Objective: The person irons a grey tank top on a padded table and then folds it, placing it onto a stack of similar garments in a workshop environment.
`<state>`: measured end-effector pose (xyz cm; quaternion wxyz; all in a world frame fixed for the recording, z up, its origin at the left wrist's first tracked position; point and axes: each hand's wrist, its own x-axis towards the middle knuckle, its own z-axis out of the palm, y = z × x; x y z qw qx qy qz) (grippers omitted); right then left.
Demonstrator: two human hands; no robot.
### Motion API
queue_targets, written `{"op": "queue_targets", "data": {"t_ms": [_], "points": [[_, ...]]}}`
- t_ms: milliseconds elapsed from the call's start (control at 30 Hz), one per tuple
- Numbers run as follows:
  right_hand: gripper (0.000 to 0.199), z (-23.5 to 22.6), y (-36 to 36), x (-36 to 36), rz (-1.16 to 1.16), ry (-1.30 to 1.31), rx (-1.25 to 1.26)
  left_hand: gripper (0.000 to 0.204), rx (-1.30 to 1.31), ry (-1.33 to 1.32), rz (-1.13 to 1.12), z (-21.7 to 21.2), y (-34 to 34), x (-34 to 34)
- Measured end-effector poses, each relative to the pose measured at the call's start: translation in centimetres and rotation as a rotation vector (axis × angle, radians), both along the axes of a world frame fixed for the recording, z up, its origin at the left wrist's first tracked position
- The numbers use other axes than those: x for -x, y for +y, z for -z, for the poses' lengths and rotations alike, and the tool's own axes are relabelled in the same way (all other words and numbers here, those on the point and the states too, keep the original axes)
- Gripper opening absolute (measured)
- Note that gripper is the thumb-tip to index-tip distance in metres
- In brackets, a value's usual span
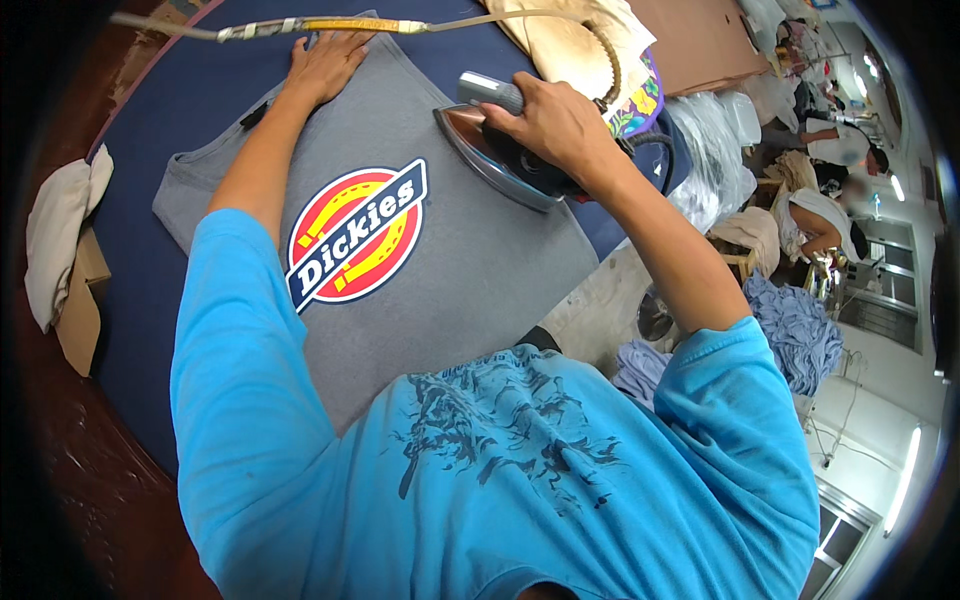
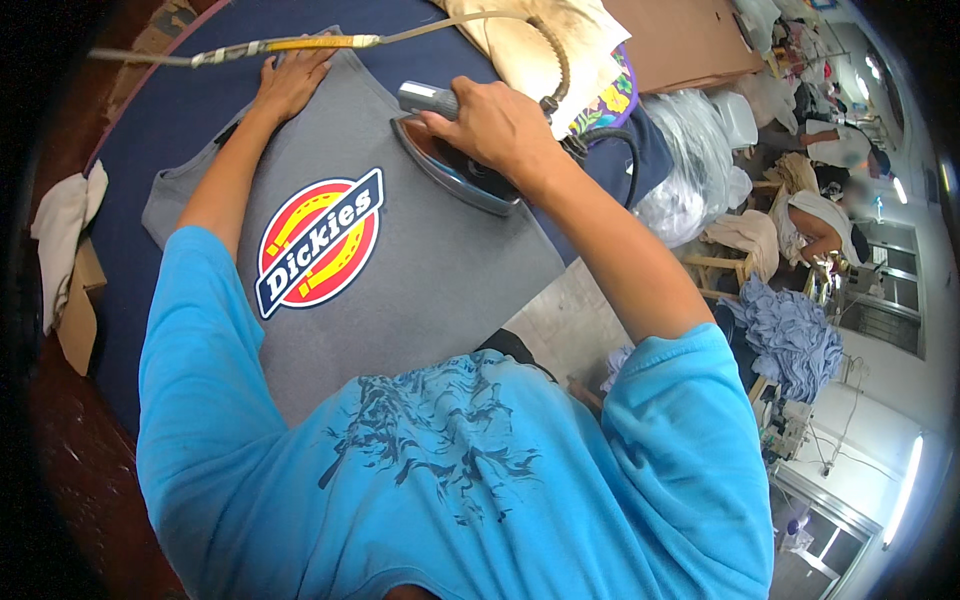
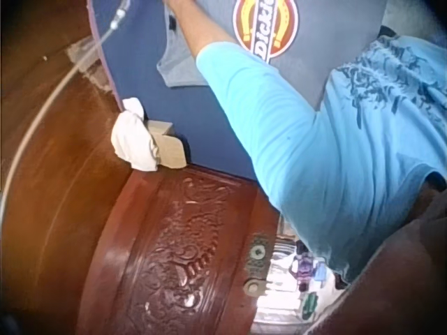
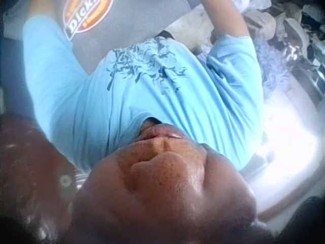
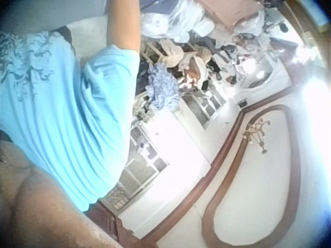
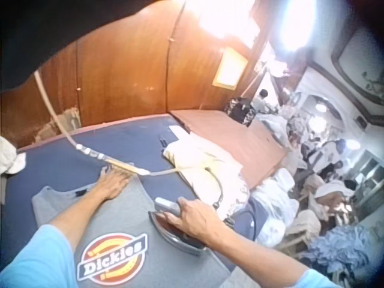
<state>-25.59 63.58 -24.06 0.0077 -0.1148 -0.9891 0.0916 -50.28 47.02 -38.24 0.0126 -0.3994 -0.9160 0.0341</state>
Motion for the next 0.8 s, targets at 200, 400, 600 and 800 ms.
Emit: {"op": "queue_targets", "data": {"t_ms": [200,400,600,800], "points": [[0.052,-0.8,2.2,-4.0,0.043,-0.05,0.067,0.048,-0.09,0.012,-0.031,1.0,-0.5,0.6],[0.051,-1.1,2.7,-8.6,0.221,-0.138,0.097,0.043,-0.023,0.081,0.03,0.8,-0.5,0.3],[0.053,-0.9,3.4,-8.6,0.238,-0.143,0.06,0.044,-0.03,0.059,0.025,0.5,-0.1,0.0],[0.052,-1.0,4.3,-7.8,0.168,-0.089,0.106,0.046,-0.123,0.098,0.026,1.6,-0.4,0.7]]}}
